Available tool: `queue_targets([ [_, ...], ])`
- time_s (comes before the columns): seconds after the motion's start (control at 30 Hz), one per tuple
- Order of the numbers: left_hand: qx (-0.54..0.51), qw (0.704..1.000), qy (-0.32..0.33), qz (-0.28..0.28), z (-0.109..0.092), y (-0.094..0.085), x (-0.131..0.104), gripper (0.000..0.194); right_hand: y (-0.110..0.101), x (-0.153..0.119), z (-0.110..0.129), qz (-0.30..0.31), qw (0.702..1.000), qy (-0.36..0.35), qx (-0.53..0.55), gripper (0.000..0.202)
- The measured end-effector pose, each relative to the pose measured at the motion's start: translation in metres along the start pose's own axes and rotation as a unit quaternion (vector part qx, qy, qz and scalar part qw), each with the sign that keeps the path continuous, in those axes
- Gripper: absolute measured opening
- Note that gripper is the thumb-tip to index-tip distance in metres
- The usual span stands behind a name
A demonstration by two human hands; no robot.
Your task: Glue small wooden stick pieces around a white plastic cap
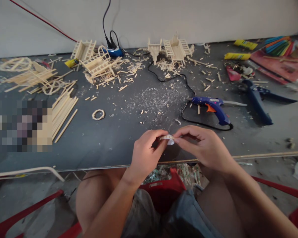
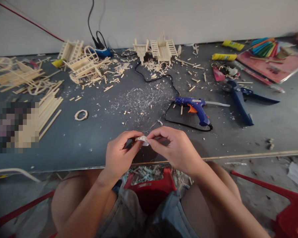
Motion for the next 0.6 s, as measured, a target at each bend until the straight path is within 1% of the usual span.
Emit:
queue_targets([
  [0.33,0.01,1.0,0.011,-0.002,0.0005,-0.0006,-0.0013,0.014,0.0013,0.0007,0.0014,0.0,1.0,-0.002,-0.01,0.013],
  [0.6,0.007,0.999,0.034,-0.023,-0.0001,-0.0009,-0.0013,0.014,0.0009,0.0,0.0037,-0.002,1.0,-0.02,-0.012,0.011],
])
Point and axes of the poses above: each hand's wrist, its own x-axis towards the middle knuckle, its own y-axis out of the palm, z = x × y, the point moved 5 cm from there along x, towards the middle knuckle, and after that the axes turned 8 degrees about -y, right-handed, at the moved point
